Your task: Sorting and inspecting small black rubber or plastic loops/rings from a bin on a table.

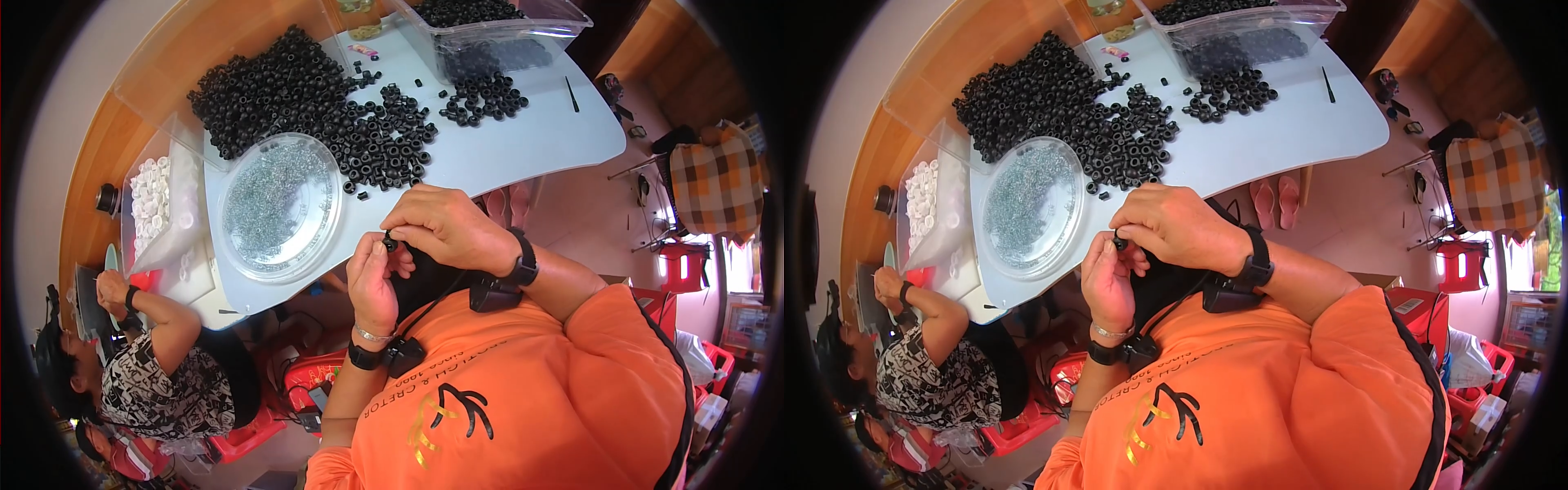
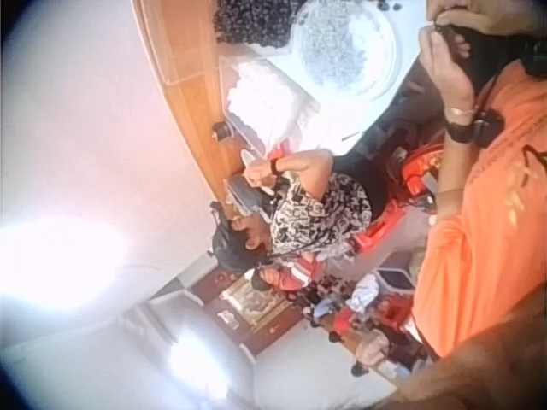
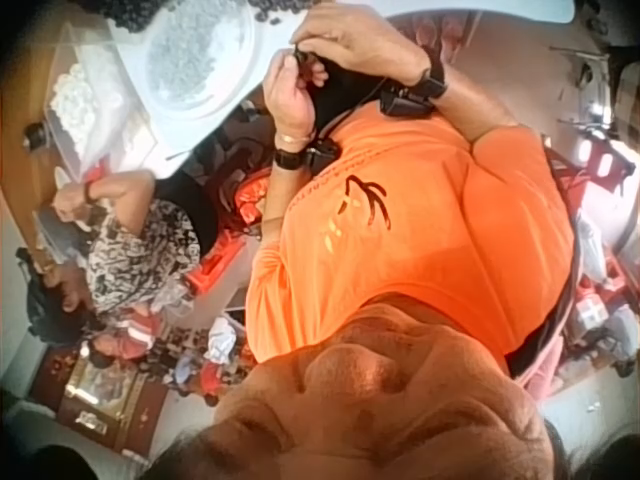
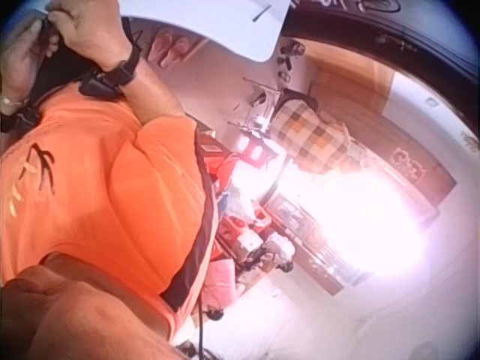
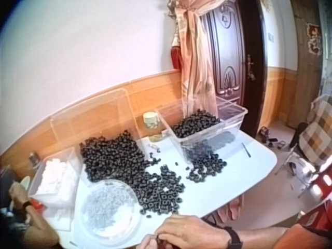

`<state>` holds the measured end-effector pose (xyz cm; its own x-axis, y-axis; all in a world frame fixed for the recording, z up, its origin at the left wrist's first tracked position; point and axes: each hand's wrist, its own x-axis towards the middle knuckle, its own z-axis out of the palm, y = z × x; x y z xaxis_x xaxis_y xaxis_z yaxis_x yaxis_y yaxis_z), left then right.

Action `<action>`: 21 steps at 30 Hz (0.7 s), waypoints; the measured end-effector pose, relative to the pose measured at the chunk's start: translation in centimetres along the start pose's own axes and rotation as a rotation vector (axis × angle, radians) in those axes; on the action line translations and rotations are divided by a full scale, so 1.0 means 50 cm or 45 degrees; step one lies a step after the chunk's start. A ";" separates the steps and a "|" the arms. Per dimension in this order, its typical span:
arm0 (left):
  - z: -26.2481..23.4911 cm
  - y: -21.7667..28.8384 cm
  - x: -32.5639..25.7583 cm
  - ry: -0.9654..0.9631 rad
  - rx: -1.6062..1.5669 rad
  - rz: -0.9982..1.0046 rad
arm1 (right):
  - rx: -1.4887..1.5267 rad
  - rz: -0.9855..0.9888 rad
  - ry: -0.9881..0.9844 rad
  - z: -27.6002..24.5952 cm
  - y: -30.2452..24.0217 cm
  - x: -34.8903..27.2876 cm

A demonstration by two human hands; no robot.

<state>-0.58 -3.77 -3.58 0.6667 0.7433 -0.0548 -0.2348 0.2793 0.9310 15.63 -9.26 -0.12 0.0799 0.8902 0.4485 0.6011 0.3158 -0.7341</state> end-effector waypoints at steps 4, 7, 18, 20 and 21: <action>0.001 0.003 0.002 -0.011 -0.117 -0.002 | 0.019 -0.052 0.056 0.016 -0.014 -0.001; 0.019 0.015 0.002 0.114 -0.267 0.007 | -0.069 -0.076 0.110 0.032 -0.016 -0.002; 0.017 0.009 0.005 -0.007 -0.290 0.007 | -0.071 -0.172 0.149 0.037 -0.002 -0.001; 0.006 -0.002 0.007 -0.021 -0.272 0.028 | -0.092 -0.177 0.154 0.038 -0.002 -0.002; 0.003 -0.005 0.007 -0.035 -0.254 0.049 | -0.092 -0.177 0.156 0.035 -0.004 -0.001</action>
<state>-0.17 -3.64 -3.78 0.6729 0.7397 -0.0080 -0.3941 0.3675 0.8424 14.12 -8.78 -0.90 0.0855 0.7919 0.6047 0.6681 0.4047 -0.6244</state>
